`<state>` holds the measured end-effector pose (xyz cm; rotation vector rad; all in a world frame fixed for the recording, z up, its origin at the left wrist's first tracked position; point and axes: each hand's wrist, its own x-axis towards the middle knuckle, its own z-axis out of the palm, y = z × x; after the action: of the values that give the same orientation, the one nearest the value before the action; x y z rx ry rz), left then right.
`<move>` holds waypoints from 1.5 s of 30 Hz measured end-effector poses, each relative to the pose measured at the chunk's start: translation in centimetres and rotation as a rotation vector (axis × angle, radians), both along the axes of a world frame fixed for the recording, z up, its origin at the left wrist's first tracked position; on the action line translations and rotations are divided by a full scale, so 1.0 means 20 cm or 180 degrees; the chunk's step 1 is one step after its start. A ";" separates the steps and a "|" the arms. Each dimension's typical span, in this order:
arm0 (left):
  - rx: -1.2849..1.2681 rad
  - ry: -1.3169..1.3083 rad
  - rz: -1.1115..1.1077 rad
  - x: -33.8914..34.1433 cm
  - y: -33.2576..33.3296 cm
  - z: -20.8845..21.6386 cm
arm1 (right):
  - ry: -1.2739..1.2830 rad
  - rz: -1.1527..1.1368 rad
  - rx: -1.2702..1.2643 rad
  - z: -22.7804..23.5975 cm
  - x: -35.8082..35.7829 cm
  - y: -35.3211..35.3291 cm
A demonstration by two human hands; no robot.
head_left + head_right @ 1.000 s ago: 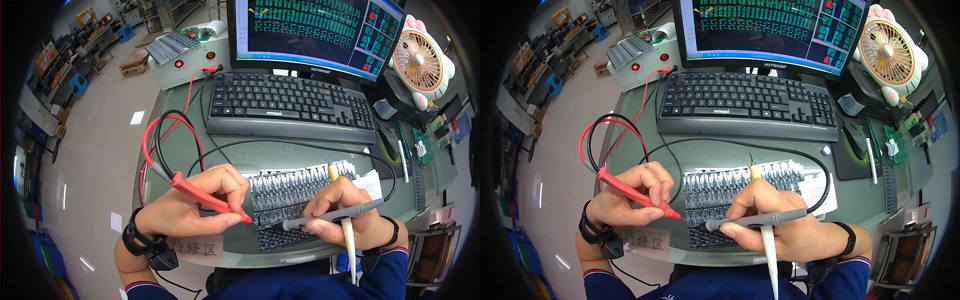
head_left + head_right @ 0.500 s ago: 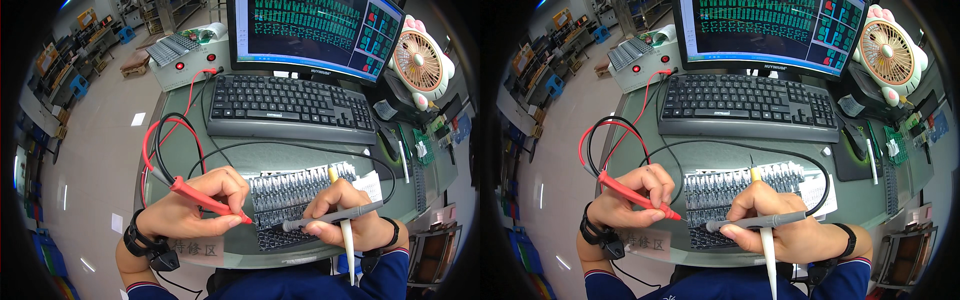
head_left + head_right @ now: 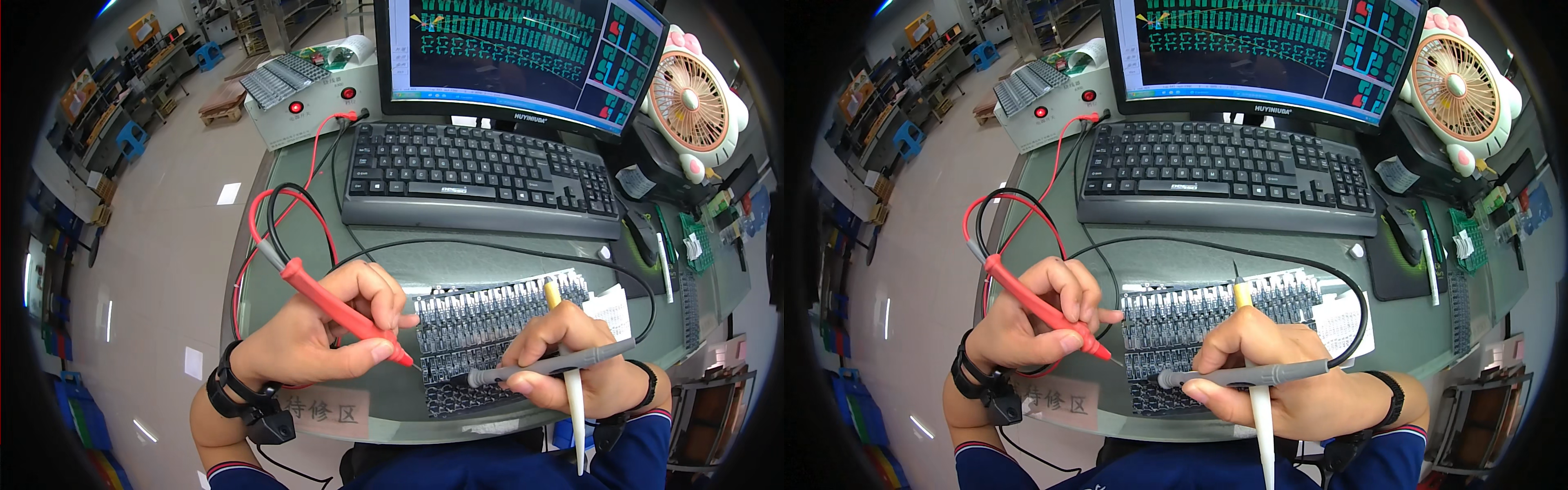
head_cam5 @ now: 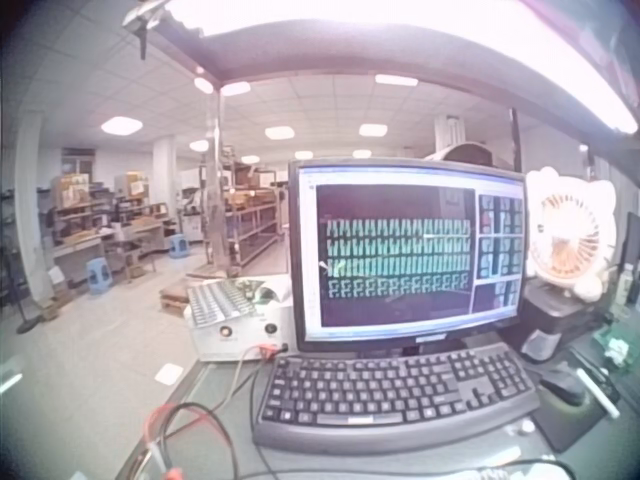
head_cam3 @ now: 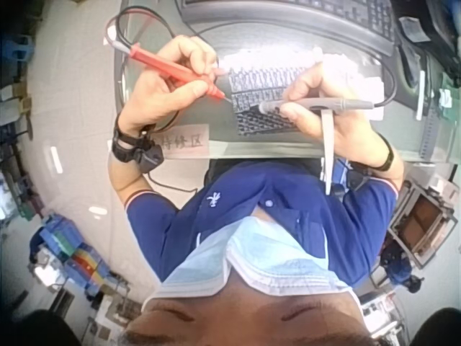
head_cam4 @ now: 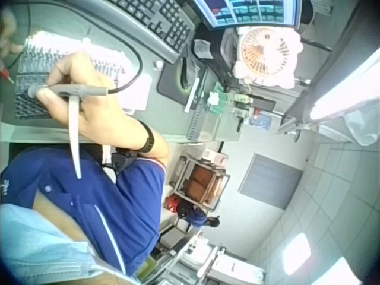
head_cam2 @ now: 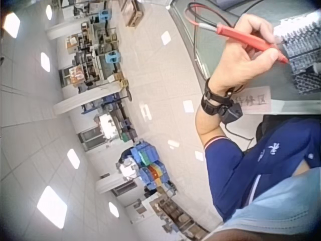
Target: Using electronic test probes to measure and verify a series of components while monitoring data on a screen.
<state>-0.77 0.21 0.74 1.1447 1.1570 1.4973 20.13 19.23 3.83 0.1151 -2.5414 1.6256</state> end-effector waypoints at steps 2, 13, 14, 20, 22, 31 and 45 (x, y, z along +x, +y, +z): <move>-0.0007 0.0057 -0.0026 0.00 0.00 0.00 | 0.0028 0.0011 0.0011 0.00 0.00 0.00; 0.0038 0.0268 -0.0101 0.00 0.00 -0.01 | 0.0117 0.0044 -0.0014 0.00 -0.01 0.00; 0.0039 0.0267 -0.0100 0.00 0.00 -0.01 | 0.0100 0.0046 0.0009 0.00 -0.01 0.00; 0.0026 0.0228 -0.0069 0.01 0.00 0.00 | 0.0091 0.0037 0.0036 0.00 -0.01 0.00; 0.0035 0.0254 -0.0085 0.01 0.00 -0.01 | 0.0046 0.0049 0.0030 0.01 -0.01 0.00; 0.0005 0.0487 -0.0080 0.01 0.00 0.01 | 0.0004 0.0024 0.0168 0.02 -0.01 0.01; 0.0036 0.0388 -0.0039 0.02 -0.01 0.01 | 0.0016 0.0014 0.0087 0.01 -0.01 -0.01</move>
<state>-0.40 -0.03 0.88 1.2630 1.2226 1.4429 19.91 19.09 4.05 0.1272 -2.5621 1.5903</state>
